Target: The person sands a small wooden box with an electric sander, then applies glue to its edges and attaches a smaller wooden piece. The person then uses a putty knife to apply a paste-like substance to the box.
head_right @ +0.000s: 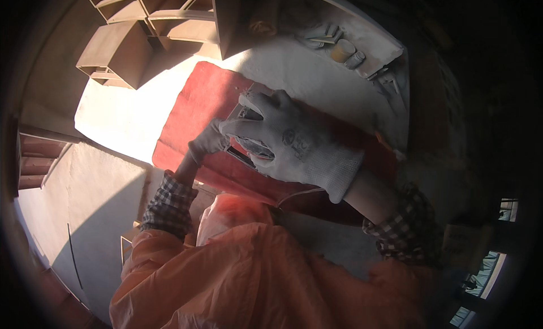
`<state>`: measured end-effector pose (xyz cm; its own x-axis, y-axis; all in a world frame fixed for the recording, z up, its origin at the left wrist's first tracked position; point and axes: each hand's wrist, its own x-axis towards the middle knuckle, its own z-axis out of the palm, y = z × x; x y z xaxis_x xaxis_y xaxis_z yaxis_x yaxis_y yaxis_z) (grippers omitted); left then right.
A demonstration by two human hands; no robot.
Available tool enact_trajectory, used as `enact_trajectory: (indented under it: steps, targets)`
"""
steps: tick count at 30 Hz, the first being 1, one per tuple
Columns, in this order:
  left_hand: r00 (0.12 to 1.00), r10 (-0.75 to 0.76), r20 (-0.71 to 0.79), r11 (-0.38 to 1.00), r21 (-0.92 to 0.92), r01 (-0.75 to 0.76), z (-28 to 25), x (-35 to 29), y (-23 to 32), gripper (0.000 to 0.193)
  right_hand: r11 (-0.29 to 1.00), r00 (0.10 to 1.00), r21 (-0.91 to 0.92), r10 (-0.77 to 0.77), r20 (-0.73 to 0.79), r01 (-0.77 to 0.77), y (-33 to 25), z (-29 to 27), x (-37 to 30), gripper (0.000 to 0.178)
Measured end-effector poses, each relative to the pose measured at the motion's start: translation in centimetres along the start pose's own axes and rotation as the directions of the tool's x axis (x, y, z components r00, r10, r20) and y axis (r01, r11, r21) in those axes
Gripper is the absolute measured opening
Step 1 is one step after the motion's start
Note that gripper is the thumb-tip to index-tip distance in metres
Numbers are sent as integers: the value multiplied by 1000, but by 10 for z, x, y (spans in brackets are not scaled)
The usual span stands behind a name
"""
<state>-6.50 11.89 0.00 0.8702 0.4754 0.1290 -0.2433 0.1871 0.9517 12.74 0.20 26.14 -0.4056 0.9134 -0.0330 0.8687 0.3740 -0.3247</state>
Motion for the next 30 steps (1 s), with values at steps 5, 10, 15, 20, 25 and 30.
enact_trajectory:
  steps: [5,10,15,20,25,30]
  targets:
    - [993,-115,21,978,-172,117,27,6,0,26,999,1000,-35,3,8,-3,32,-16,-96,61]
    - [999,-49,3,957,286,46,9,-5,-9,27,997,994,-65,-50,-102,43,14,5,-8,52]
    - [990,-15,-137,999,29,19,31,-1,12,25,996,989,-86,-51,-138,39,-10,18,76,40]
    - [1000,-2,7,999,37,2,4,-8,-17,27,994,996,-55,-92,8,92,-2,10,8,51]
    - [996,-82,-28,995,-52,81,35,3,11,21,995,999,-104,10,45,-5,21,-14,-112,52]
    - [996,-56,-63,997,-65,52,37,3,9,31,997,994,-47,48,-102,-53,27,-11,-78,50]
